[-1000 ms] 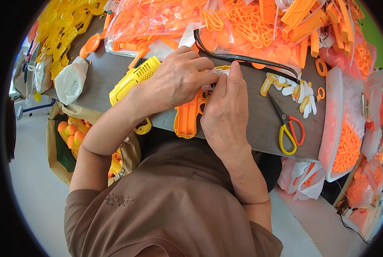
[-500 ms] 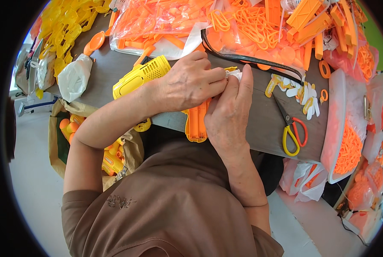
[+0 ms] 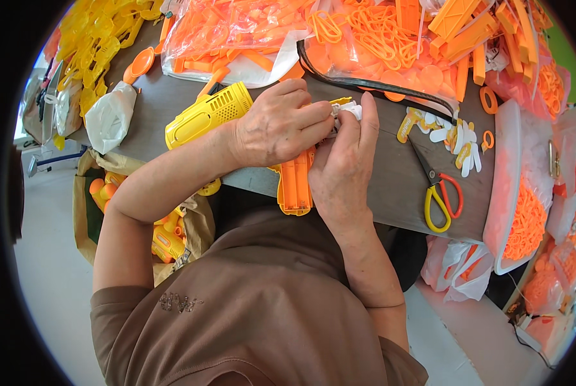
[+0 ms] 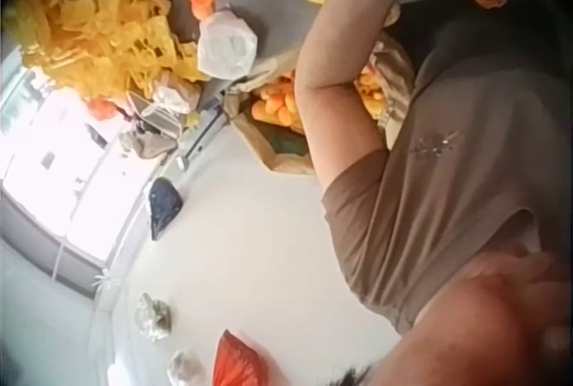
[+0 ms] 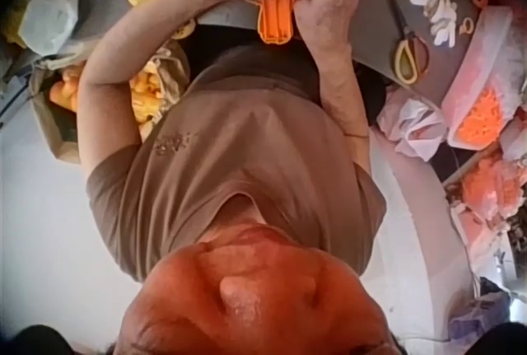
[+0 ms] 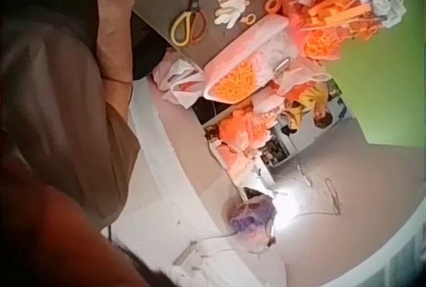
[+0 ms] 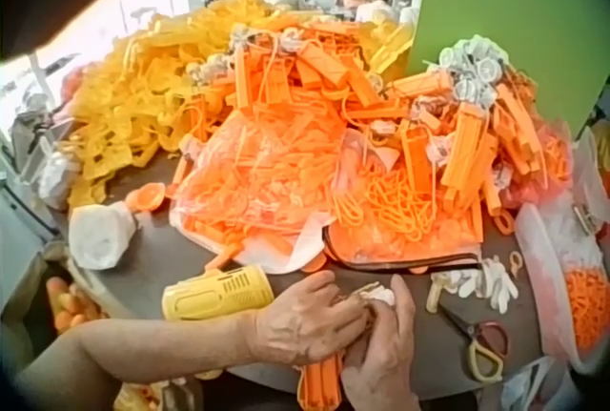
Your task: Assembling plastic toy components and packaging them at a factory workbench.
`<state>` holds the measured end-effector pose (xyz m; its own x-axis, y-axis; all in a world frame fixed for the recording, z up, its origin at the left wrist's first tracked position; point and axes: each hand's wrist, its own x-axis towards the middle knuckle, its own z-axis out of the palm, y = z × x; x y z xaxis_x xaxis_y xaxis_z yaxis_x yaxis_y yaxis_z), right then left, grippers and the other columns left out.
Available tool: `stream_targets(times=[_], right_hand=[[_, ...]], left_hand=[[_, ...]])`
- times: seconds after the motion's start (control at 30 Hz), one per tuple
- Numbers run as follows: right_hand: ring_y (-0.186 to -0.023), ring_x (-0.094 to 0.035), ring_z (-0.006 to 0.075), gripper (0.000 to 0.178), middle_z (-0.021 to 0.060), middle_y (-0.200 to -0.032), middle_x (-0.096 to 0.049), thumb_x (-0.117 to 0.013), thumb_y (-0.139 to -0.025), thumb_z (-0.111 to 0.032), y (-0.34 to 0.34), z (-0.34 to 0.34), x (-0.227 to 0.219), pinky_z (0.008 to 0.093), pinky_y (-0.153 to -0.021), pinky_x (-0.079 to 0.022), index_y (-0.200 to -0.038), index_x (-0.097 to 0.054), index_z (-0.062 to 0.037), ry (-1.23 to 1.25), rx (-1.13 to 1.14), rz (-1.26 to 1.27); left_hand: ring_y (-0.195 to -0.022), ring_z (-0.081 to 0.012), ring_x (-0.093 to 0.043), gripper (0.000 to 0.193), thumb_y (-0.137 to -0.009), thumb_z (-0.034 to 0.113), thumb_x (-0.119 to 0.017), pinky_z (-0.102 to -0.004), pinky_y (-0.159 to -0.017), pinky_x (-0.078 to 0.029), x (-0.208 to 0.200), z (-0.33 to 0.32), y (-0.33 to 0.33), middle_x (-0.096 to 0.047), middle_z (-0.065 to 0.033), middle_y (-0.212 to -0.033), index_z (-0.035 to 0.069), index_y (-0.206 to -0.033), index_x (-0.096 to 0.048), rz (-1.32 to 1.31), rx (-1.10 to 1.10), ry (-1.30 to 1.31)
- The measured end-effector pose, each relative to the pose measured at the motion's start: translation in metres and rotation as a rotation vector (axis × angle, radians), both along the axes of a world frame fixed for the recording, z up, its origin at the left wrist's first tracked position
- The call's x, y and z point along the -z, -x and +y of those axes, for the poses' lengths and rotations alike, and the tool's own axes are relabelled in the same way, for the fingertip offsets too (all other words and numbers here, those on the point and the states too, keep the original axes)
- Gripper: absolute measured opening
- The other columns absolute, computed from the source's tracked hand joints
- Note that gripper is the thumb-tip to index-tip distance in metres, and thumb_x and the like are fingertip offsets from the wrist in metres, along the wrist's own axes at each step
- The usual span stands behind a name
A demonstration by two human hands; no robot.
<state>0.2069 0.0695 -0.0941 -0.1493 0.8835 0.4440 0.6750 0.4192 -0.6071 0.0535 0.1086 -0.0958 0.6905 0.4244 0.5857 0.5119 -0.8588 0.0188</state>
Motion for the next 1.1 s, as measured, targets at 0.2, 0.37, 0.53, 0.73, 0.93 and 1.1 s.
stream_targets(times=[0.2,0.37,0.53,0.73,0.93,1.1], right_hand=[[-0.114,-0.053,0.0384,0.022,0.0288,-0.132,-0.042,-0.053,-0.084,0.008,-0.002,0.002,0.006,0.041,-0.089,-0.047,-0.106,-0.056,0.0068,-0.042,-0.007,0.008],[-0.118,-0.048,0.0406,0.027,0.0275,-0.131,-0.043,-0.053,-0.082,0.01,-0.004,0.002,0.008,0.0434,-0.096,-0.043,-0.108,-0.054,0.0107,-0.069,-0.049,-0.029],[-0.124,-0.042,0.0431,0.031,0.0277,-0.131,-0.043,-0.052,-0.08,0.009,-0.008,0.003,0.009,0.0463,-0.103,-0.038,-0.11,-0.053,0.0146,-0.071,-0.11,-0.033],[-0.122,-0.045,0.0433,0.033,0.0266,-0.129,-0.046,-0.053,-0.077,0.006,-0.012,0.005,0.008,0.047,-0.101,-0.04,-0.11,-0.054,0.0137,-0.119,-0.137,-0.115],[-0.123,-0.046,0.0414,0.034,0.0252,-0.131,-0.047,-0.047,-0.077,0.01,-0.013,0.0,0.011,0.0469,-0.1,-0.04,-0.111,-0.055,0.0104,-0.161,-0.131,-0.188],[-0.127,-0.04,0.0451,0.037,0.0282,-0.134,-0.043,-0.046,-0.08,0.009,-0.016,-0.004,0.019,0.0492,-0.105,-0.035,-0.116,-0.052,0.0109,-0.171,-0.154,-0.118]], left_hand=[[-0.059,-0.0153,-0.048,0.013,-0.069,0.016,-0.061,-0.0305,-0.064,-0.039,0.003,0.003,-0.002,-0.046,-0.0018,-0.074,0.008,-0.079,-0.059,-0.029,0.003,-0.064],[-0.06,-0.0157,-0.048,0.013,-0.069,0.015,-0.061,-0.0305,-0.064,-0.038,0.002,0.002,0.001,-0.045,-0.0021,-0.074,0.007,-0.079,-0.058,-0.019,-0.001,-0.046],[-0.065,-0.0195,-0.051,0.022,-0.066,0.012,-0.061,-0.0341,-0.072,-0.046,0.0,-0.001,0.003,-0.051,-0.0058,-0.083,0.002,-0.086,-0.059,0.03,-0.022,0.04],[-0.061,-0.0182,-0.049,0.015,-0.069,0.013,-0.06,-0.0316,-0.065,-0.04,0.001,-0.001,0.003,-0.046,-0.004,-0.075,0.005,-0.082,-0.057,-0.012,0.0,0.003],[-0.075,-0.0211,-0.052,0.019,-0.07,0.01,-0.061,-0.0342,-0.077,-0.042,-0.009,-0.015,0.008,-0.051,-0.0057,-0.086,0.003,-0.088,-0.058,-0.044,-0.055,0.25],[-0.087,-0.0246,-0.052,0.031,-0.071,0.01,-0.061,-0.0373,-0.085,-0.042,-0.012,-0.034,0.004,-0.053,-0.0084,-0.098,0.0,-0.1,-0.059,-0.037,-0.13,0.288]])
